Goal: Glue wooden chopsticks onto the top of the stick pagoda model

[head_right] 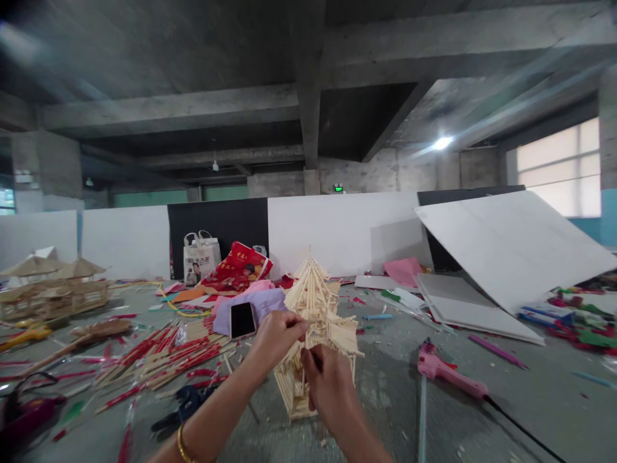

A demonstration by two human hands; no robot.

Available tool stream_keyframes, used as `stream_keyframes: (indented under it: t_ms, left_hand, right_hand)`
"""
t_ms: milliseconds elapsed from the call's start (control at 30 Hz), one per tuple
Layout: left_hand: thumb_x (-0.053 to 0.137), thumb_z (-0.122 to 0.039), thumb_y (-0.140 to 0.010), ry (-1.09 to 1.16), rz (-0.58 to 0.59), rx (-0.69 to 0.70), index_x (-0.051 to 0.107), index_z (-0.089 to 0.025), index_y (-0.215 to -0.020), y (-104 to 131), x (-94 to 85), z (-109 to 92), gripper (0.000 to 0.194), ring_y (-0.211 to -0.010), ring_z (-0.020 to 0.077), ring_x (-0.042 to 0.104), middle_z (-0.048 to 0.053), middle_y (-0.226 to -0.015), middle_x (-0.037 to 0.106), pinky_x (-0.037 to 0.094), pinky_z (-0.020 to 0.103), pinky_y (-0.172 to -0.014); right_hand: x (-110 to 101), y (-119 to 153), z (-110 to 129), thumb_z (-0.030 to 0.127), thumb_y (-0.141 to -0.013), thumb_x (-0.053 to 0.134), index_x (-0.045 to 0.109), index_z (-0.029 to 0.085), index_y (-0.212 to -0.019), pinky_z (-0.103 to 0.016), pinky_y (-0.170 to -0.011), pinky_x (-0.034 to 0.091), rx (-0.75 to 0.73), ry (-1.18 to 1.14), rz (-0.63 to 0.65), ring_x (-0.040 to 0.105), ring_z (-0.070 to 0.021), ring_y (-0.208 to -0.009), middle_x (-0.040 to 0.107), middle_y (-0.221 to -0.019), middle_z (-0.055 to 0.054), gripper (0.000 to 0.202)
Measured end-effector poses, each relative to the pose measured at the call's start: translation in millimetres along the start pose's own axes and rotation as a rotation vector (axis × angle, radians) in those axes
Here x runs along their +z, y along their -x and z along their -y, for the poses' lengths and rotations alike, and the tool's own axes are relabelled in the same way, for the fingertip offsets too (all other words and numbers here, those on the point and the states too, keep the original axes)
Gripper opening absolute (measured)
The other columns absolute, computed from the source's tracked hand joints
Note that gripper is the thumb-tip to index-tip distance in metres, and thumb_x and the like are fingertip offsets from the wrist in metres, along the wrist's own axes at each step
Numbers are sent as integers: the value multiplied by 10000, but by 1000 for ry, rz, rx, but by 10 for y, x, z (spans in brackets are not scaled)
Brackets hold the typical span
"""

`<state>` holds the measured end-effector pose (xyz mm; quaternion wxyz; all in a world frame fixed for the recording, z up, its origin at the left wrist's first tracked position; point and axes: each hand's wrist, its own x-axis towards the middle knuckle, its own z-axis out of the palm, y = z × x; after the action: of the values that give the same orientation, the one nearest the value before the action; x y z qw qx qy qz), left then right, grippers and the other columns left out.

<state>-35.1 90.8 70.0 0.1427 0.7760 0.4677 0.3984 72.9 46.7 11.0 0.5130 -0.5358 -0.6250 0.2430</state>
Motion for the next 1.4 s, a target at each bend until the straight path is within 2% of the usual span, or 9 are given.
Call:
stream_keyframes:
  t_ms: [300, 833, 1000, 1200, 1400]
  left_hand:
    - [431, -321, -718, -10, -33, -11, 656, -171, -591, -16, -4, -40, 299, -499, 118, 520, -16, -485, 577, 293, 216, -494]
    - [434, -325, -719, 28, -57, -18, 641, -178, -600, -62, 52, -21, 281, -519, 125, 546, -5, -528, 598, 313, 215, -502]
    - [435, -331, -729, 70, -67, -29, 607, -166, -552, -57, 37, -48, 297, -427, 112, 528, -27, -412, 519, 326, 207, -485]
    - [429, -335, -736, 182, -45, -77, 591, -168, -573, -67, 96, 10, 284, -316, 89, 476, -45, -327, 469, 314, 176, -395]
    - [410, -333, -726, 366, 36, -166, 617, -156, -695, -98, 197, 79, 274, -321, 128, 518, -28, -352, 505, 278, 170, -278]
  right_hand:
    - [-16, -11, 7, 416, -826, 365, 447, 194, -555, -171, -282, 208, 42, 10, 27, 358, -64, -222, 392, -289, 86, 360]
    - [-29, -29, -7, 393, -822, 387, 446, 179, -531, -162, -294, 227, -6, 21, 5, 431, -68, -246, 426, -344, 69, 366]
    - [-27, -40, -23, 384, -826, 376, 441, 181, -531, -163, -282, 210, -6, 16, 5, 418, -67, -240, 414, -338, 71, 364]
    - [-14, -48, -37, 399, -826, 376, 457, 176, -538, -156, -288, 206, -25, 27, 10, 429, -64, -248, 413, -343, 69, 373]
    - [-25, -43, 2, 379, -827, 371, 437, 179, -523, -155, -283, 187, -27, 17, 14, 417, -62, -242, 388, -326, 72, 370]
